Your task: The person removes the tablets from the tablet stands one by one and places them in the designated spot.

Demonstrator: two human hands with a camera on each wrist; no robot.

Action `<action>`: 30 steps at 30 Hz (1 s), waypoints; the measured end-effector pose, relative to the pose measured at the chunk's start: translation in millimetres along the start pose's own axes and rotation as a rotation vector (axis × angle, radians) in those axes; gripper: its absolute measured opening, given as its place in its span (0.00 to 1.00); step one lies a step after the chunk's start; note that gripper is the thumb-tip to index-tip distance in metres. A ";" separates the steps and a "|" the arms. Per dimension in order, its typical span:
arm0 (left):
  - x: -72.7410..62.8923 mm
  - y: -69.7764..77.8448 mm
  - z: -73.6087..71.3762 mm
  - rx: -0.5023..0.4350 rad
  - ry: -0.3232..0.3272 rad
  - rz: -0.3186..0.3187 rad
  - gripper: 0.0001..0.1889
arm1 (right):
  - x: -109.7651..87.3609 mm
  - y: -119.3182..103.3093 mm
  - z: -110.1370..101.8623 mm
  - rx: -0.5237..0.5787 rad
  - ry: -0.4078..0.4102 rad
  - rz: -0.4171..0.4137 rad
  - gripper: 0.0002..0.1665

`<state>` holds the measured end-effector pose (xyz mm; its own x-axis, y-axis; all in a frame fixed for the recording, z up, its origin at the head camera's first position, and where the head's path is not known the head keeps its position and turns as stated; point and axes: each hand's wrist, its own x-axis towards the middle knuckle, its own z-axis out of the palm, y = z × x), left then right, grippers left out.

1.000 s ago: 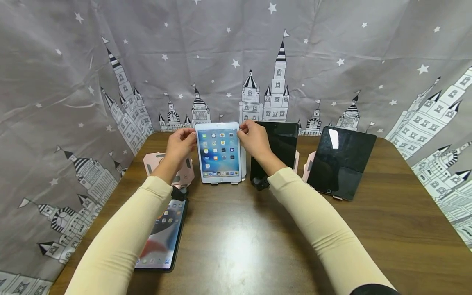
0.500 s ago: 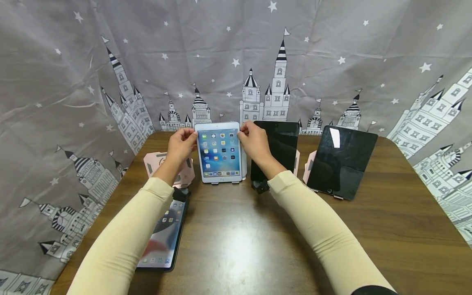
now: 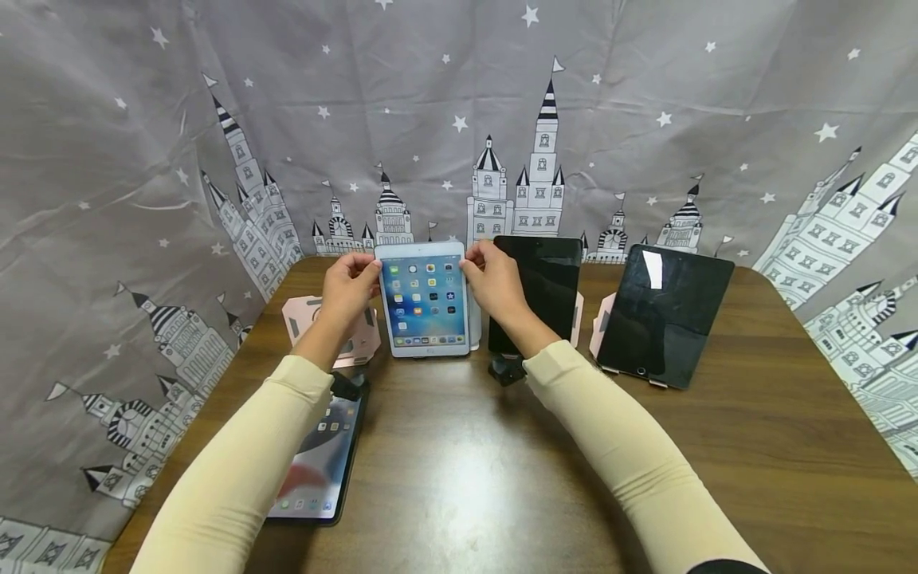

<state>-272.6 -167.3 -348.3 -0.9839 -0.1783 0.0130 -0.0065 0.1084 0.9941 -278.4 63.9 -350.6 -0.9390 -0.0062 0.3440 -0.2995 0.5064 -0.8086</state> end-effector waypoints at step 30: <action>-42.7 -5.9 -36.5 -0.009 -0.183 -0.129 0.05 | -46.2 0.4 2.0 0.330 -0.186 0.174 0.04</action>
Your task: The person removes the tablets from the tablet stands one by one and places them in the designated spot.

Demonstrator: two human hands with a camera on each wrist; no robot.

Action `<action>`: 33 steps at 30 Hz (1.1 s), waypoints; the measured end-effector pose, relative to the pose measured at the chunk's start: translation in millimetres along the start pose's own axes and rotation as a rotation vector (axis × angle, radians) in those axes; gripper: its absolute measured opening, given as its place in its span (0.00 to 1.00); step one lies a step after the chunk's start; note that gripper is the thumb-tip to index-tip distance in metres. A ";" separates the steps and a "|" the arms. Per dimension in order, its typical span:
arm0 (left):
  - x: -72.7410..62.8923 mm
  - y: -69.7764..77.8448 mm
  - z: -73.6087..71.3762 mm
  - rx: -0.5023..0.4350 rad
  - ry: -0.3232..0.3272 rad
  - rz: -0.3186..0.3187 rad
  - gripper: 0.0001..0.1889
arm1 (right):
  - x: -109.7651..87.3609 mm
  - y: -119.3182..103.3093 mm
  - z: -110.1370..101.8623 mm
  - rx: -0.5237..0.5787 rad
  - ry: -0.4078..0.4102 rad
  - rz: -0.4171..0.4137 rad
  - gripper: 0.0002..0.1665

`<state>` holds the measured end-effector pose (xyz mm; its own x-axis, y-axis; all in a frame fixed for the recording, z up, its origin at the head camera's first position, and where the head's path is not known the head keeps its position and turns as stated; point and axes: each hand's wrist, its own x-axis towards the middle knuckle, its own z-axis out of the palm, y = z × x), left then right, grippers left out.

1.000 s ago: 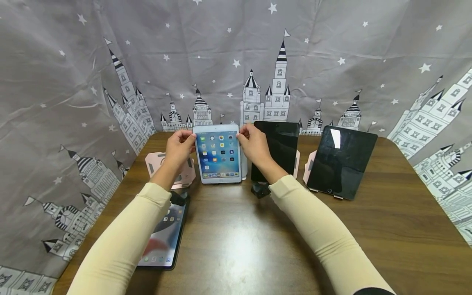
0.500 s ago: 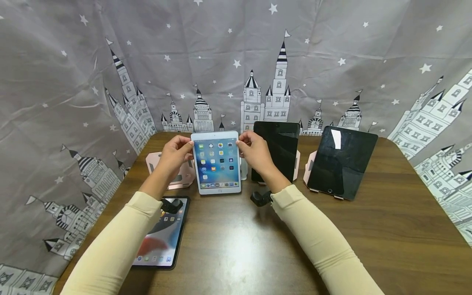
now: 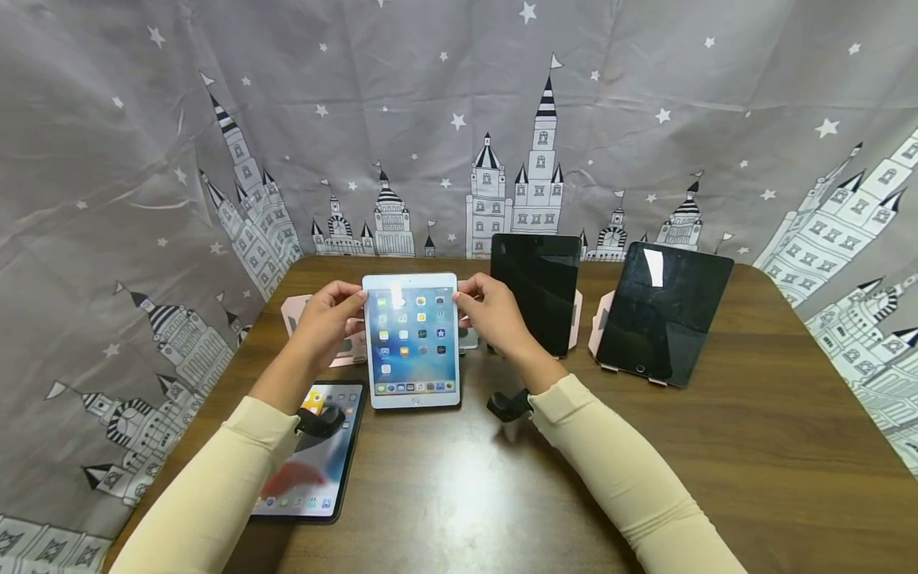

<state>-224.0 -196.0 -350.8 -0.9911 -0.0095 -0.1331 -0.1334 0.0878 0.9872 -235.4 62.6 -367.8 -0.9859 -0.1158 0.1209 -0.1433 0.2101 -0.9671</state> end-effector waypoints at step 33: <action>-26.8 -39.7 -20.2 0.197 -0.121 -0.182 0.13 | -42.3 31.7 32.4 0.160 -0.118 0.236 0.03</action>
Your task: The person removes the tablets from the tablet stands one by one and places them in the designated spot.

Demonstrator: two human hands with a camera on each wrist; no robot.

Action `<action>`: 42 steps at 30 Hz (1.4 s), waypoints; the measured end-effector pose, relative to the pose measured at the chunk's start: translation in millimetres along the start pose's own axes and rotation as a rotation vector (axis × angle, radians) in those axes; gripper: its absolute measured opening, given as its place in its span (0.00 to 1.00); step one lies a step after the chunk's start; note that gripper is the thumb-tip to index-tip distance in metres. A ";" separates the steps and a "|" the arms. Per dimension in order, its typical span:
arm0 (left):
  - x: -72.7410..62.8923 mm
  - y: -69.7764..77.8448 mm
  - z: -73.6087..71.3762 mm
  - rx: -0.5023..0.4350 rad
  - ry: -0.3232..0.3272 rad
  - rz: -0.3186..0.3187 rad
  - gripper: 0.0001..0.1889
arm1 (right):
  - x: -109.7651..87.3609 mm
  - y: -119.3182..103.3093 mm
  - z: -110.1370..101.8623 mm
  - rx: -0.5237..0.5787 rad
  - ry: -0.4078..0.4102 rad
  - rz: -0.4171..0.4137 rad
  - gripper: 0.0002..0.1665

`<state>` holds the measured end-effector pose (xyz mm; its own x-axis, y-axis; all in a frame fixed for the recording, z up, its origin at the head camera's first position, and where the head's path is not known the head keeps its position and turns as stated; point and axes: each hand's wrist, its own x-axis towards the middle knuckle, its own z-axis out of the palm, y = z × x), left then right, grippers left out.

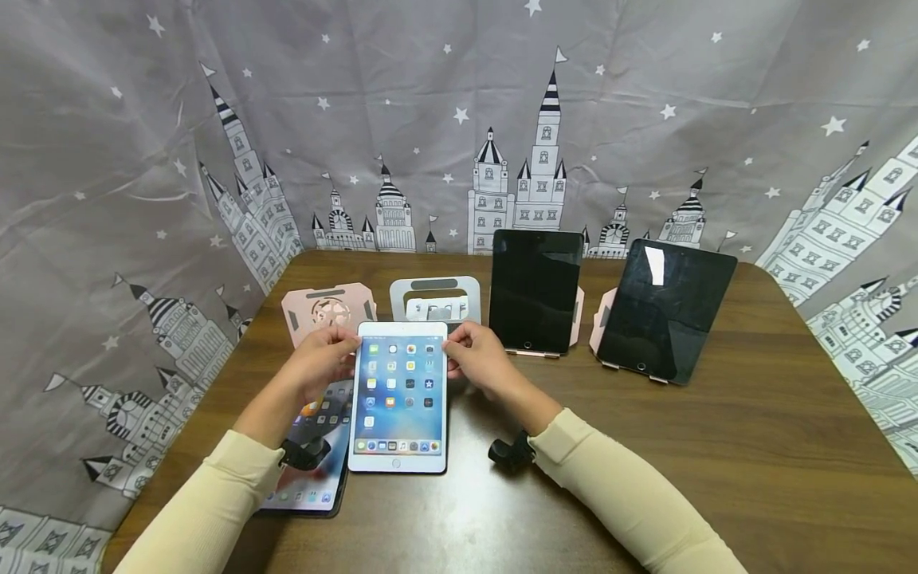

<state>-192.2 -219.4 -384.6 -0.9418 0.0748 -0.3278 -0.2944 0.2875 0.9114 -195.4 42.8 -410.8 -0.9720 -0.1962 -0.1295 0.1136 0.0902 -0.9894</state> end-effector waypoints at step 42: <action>-11.5 -28.9 5.5 0.279 -0.099 -0.091 0.06 | -11.7 36.2 7.9 -0.033 -0.158 0.159 0.06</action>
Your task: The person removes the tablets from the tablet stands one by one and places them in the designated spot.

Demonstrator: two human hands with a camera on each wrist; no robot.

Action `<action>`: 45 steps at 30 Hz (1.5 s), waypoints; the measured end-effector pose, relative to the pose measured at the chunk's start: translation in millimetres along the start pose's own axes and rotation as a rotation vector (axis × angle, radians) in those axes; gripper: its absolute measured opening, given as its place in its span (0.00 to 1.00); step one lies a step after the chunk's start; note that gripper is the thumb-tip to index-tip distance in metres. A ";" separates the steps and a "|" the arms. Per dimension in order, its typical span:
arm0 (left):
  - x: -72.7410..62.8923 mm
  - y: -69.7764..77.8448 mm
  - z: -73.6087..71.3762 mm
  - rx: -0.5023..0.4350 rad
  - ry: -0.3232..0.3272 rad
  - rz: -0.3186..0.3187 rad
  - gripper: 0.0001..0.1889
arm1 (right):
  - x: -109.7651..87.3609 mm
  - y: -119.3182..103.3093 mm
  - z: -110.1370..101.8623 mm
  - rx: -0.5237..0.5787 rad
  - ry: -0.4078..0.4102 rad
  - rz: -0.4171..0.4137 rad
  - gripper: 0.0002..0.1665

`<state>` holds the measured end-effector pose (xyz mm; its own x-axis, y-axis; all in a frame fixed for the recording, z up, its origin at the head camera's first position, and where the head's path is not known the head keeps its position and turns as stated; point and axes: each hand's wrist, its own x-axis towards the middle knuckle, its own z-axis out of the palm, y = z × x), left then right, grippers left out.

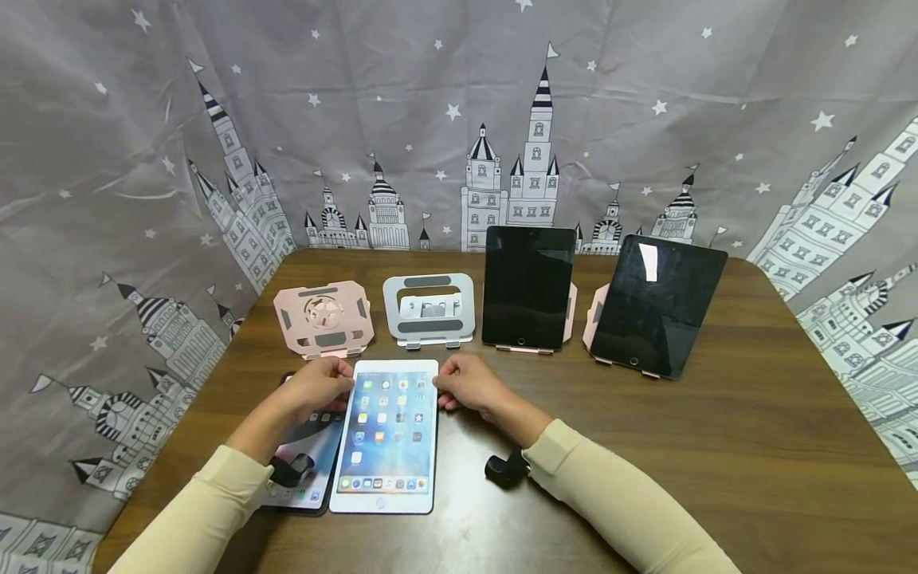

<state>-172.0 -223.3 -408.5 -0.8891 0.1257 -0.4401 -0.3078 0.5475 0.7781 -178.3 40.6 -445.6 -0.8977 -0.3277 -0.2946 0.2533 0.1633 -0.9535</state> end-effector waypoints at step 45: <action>2.0 -6.3 10.5 0.138 0.068 0.022 0.08 | -3.6 -2.8 1.6 -0.139 0.040 0.069 0.09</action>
<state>-168.3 -217.8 -419.0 -0.9174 0.0856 -0.3886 -0.2425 0.6541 0.7165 -175.2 39.8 -442.0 -0.8945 -0.2742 -0.3532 0.2645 0.3122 -0.9124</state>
